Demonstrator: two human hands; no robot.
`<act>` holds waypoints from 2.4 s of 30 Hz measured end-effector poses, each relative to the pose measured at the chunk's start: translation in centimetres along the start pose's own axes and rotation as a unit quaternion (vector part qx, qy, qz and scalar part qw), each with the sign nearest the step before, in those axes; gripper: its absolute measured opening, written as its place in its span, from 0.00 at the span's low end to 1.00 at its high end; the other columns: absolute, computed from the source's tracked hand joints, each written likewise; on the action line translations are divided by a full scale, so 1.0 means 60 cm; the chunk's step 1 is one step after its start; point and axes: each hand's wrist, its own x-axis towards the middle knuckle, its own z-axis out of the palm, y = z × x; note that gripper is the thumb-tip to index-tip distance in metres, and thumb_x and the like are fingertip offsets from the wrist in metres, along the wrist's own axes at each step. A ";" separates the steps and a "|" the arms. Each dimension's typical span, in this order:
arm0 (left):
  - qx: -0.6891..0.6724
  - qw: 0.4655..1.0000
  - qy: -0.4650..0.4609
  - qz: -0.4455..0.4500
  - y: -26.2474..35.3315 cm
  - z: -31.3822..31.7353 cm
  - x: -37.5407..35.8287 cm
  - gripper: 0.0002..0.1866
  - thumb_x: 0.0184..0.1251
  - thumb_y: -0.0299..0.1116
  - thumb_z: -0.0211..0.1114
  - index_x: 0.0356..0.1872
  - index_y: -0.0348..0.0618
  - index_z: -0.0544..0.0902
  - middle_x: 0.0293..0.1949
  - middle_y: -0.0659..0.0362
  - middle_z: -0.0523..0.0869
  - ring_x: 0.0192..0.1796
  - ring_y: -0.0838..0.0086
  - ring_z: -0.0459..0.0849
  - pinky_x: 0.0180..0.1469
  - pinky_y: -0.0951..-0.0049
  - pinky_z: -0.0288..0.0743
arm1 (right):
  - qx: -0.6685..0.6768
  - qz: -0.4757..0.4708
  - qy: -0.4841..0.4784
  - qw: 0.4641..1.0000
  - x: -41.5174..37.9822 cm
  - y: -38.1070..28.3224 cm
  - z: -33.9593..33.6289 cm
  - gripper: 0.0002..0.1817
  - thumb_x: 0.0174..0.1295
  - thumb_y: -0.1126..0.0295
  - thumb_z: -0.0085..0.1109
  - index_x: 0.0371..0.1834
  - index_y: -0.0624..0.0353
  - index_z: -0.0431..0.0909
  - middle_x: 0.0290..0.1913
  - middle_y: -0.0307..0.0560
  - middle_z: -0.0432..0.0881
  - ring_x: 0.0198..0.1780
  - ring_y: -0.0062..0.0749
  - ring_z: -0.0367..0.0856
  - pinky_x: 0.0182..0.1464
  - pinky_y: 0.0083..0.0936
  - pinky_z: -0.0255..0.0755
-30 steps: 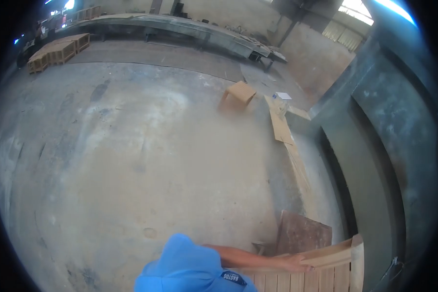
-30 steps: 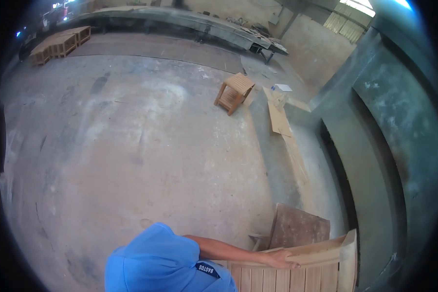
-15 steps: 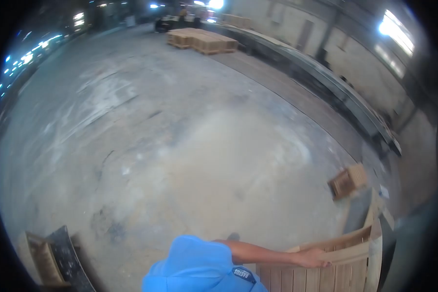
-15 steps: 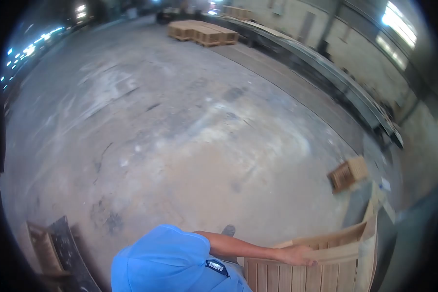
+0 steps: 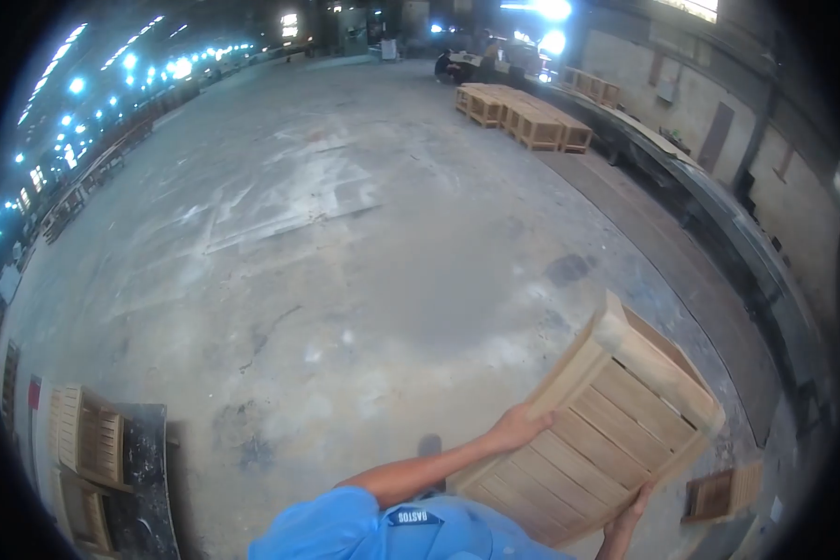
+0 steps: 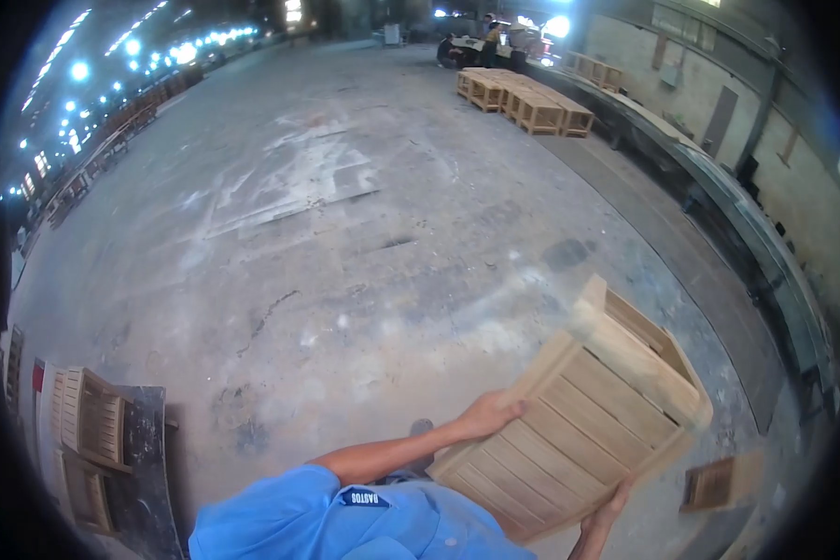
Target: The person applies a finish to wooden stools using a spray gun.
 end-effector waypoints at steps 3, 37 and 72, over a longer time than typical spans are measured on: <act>0.021 0.998 0.052 0.007 0.008 -0.120 0.115 0.33 0.71 0.60 0.56 0.60 0.40 0.79 0.52 0.48 0.86 0.56 0.66 0.82 0.59 0.67 0.73 | -0.004 -0.018 -0.019 1.000 0.141 0.019 0.148 0.46 0.69 0.36 0.45 0.76 0.66 0.55 0.74 0.57 0.62 0.73 0.46 0.62 0.72 0.38 0.57; 0.046 0.992 -0.119 -0.013 0.077 -0.723 1.649 0.34 0.61 0.61 0.67 0.50 0.37 0.82 0.41 0.48 0.88 0.45 0.64 0.87 0.49 0.64 0.77 | 0.031 -0.014 0.166 0.986 1.395 0.064 0.952 0.45 0.70 0.37 0.46 0.76 0.65 0.55 0.74 0.52 0.63 0.73 0.39 0.63 0.73 0.36 0.58; 0.239 0.927 -0.116 -0.266 -0.614 -1.276 2.814 0.40 0.66 0.64 0.61 0.53 0.28 0.82 0.45 0.43 0.87 0.49 0.62 0.85 0.52 0.64 0.77 | -0.078 0.243 0.211 0.944 2.455 0.698 1.570 0.29 0.59 0.60 0.71 0.57 0.71 0.77 0.50 0.55 0.85 0.47 0.35 0.84 0.49 0.30 0.79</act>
